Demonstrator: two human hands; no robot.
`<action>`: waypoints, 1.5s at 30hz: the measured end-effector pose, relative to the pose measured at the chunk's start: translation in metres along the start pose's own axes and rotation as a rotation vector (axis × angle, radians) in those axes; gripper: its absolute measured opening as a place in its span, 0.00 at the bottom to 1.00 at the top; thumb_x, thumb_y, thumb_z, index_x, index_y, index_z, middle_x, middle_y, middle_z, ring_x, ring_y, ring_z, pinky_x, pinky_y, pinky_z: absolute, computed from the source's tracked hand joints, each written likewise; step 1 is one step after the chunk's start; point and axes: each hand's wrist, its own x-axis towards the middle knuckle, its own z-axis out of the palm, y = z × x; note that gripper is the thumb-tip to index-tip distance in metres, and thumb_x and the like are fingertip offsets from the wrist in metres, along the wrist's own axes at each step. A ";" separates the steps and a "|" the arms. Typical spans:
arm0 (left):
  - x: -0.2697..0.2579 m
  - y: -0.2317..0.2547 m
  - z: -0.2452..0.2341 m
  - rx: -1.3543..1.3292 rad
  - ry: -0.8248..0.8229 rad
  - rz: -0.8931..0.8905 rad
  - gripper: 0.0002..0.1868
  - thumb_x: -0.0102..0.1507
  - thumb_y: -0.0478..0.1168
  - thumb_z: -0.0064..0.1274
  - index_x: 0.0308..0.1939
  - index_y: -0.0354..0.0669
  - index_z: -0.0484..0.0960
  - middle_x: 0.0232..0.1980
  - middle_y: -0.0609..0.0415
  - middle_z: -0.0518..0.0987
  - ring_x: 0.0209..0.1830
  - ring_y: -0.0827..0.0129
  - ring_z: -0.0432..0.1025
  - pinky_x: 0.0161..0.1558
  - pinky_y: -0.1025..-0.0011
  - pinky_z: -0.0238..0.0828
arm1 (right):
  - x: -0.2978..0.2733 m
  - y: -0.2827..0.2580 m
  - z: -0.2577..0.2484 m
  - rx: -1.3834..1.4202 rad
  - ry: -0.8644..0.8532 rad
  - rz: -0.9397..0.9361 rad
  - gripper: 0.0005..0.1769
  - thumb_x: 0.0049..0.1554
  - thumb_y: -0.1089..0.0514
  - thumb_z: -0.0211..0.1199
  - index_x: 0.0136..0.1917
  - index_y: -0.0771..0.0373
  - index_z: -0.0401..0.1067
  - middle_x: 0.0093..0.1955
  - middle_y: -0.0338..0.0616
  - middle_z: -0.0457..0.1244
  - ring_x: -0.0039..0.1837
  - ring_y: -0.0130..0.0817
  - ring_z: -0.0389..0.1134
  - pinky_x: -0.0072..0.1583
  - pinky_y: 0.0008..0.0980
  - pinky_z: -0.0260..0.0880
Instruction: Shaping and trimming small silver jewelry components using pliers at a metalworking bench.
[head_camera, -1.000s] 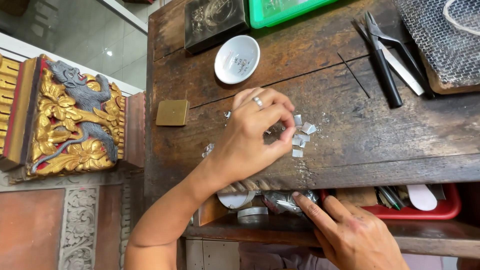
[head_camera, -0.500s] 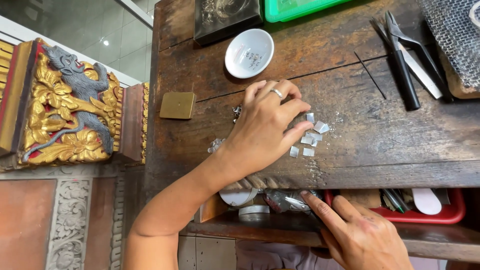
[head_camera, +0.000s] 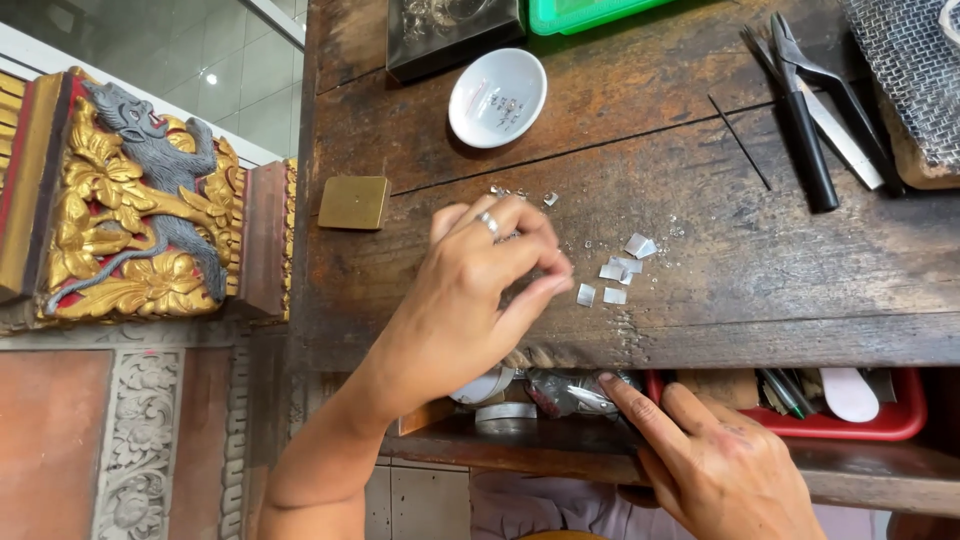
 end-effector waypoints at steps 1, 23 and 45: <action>-0.007 0.003 -0.006 0.041 -0.025 -0.007 0.06 0.65 0.36 0.61 0.36 0.48 0.79 0.46 0.56 0.74 0.52 0.62 0.72 0.55 0.59 0.55 | 0.000 0.000 0.000 -0.005 0.003 -0.005 0.32 0.54 0.51 0.60 0.73 0.42 0.66 0.37 0.36 0.59 0.37 0.37 0.67 0.37 0.39 0.70; -0.087 -0.040 0.039 -0.156 0.222 0.228 0.05 0.70 0.29 0.52 0.50 0.36 0.79 0.61 0.39 0.80 0.65 0.48 0.75 0.72 0.51 0.74 | 0.007 -0.010 -0.009 -0.106 -0.056 0.071 0.32 0.52 0.51 0.61 0.71 0.39 0.68 0.38 0.31 0.62 0.37 0.37 0.69 0.35 0.40 0.71; -0.023 0.017 0.048 -0.984 0.323 0.130 0.03 0.68 0.30 0.56 0.45 0.40 0.80 0.42 0.49 0.82 0.41 0.67 0.80 0.45 0.75 0.81 | 0.001 -0.002 -0.032 0.433 0.007 0.036 0.29 0.50 0.63 0.59 0.67 0.54 0.71 0.39 0.39 0.65 0.36 0.37 0.66 0.42 0.33 0.66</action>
